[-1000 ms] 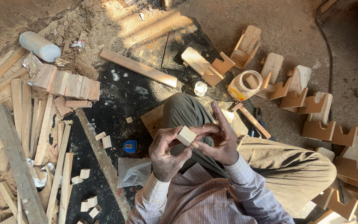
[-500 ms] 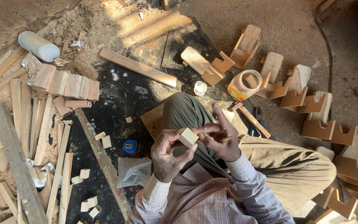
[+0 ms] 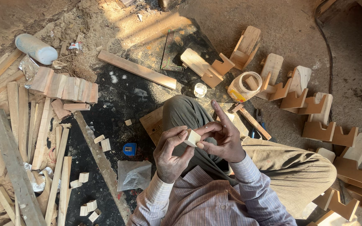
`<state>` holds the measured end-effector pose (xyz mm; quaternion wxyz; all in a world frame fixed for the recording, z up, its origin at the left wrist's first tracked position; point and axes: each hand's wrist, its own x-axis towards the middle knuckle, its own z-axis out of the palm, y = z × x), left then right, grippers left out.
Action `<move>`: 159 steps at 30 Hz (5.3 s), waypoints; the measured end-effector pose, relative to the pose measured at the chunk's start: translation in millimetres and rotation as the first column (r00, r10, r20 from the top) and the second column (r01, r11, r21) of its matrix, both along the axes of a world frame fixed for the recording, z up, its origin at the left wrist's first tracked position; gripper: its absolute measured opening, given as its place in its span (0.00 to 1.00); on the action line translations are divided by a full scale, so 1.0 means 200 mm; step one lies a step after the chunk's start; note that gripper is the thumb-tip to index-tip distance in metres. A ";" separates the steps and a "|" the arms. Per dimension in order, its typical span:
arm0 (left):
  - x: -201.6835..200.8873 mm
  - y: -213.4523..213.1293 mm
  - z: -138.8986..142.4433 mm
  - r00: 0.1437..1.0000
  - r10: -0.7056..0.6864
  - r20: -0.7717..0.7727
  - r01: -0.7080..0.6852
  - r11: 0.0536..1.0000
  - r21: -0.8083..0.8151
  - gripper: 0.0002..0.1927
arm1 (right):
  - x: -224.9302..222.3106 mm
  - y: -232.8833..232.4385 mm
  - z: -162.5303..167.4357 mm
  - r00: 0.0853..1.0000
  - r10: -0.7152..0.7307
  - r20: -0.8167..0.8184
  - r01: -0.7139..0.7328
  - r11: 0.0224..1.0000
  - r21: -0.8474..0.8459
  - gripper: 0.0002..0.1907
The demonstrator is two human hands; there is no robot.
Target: The person sits on the floor and assembles small wooden components into chair-like structures. They pick up small blocks, apply glue, and use a hammer to drive nails into the pieces, then place the assembled units on the floor.
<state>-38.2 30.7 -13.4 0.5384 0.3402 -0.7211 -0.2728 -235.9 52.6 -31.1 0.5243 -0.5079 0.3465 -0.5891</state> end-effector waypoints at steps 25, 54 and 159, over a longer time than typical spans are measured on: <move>-0.17 -0.11 0.01 0.975 -0.167 -0.145 0.206 0.926 0.318 0.31 | -0.12 -0.05 -0.01 0.990 -0.110 0.084 0.098 0.985 0.140 0.49; -0.09 -0.31 -0.47 0.796 0.006 -0.605 0.482 0.598 0.640 0.29 | -0.35 -0.68 -0.61 0.281 -0.156 -0.947 0.340 0.939 -0.054 0.28; -0.33 -0.32 -0.21 0.657 -0.431 -0.618 0.718 0.608 0.339 0.26 | -0.42 -0.10 0.22 0.609 -0.188 -0.771 -0.027 0.966 -0.257 0.38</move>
